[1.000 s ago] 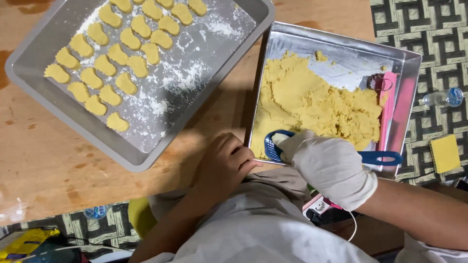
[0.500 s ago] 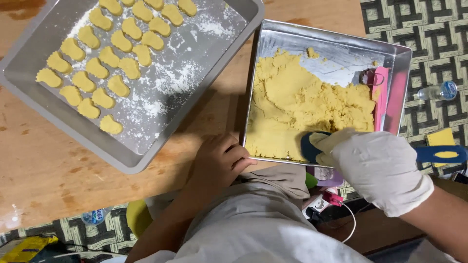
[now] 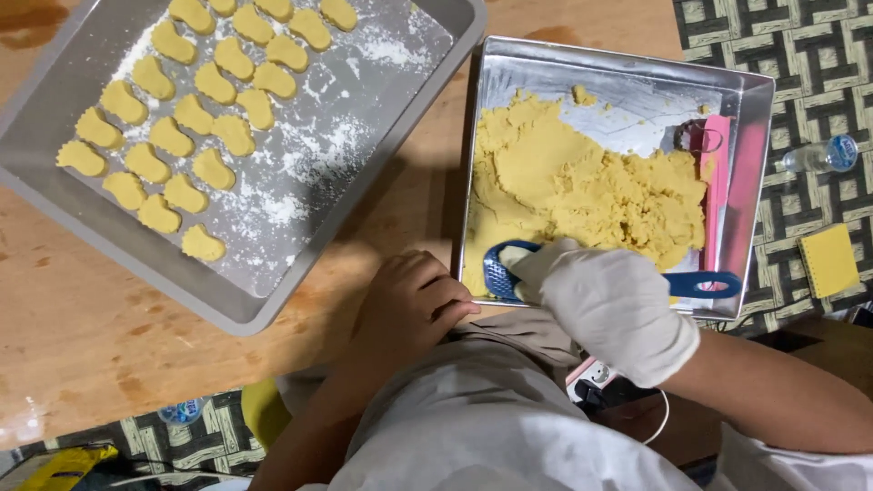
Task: Shaping and smoothing yellow dough in a metal tray using a plastic scraper and spatula to achieve an even thickness.
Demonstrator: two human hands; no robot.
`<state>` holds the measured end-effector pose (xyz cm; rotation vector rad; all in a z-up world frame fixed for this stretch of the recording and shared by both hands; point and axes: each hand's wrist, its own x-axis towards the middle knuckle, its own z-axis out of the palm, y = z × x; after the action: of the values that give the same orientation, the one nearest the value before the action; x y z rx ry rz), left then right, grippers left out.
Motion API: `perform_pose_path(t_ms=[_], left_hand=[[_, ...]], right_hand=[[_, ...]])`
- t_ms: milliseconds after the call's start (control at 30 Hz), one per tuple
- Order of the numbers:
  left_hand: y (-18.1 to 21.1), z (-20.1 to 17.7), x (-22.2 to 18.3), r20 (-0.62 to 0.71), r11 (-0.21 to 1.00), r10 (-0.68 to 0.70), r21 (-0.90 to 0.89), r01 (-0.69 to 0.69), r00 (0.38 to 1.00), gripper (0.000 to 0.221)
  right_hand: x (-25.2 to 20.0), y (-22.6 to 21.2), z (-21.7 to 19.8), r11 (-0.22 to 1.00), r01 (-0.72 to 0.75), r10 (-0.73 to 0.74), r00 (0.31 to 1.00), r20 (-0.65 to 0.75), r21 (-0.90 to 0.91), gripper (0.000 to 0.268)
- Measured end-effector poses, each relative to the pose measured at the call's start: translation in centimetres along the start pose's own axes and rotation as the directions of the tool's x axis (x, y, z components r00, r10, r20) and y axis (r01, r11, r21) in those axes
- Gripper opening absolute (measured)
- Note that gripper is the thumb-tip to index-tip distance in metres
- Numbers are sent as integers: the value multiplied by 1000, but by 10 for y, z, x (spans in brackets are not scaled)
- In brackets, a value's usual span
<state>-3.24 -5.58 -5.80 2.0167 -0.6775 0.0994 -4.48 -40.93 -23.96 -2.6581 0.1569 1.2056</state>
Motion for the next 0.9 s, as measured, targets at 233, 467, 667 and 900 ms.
perform_pose_path(t_ms=[233,467,667,900], left_hand=[[-1,2,-1,-1,998,38,43,-38,999,20],[-8,3,-11,-3,997,-72,40,72,997,43],[-4,2,-10,-1,994,-105,1,105,994,45],[-9,4,-10,-23,1000,-22,21,22,999,46]], right_hand=[[-117,-82,-143,995,-89,83,990,118,49,44],[-201,-131,-185,945,241,-295,919,-262,-220,61],[-181,-130,-156,595,330,-746,565,-352,-732,81],[-166,-133,-136,801,238,-414,883,-222,-549,64]])
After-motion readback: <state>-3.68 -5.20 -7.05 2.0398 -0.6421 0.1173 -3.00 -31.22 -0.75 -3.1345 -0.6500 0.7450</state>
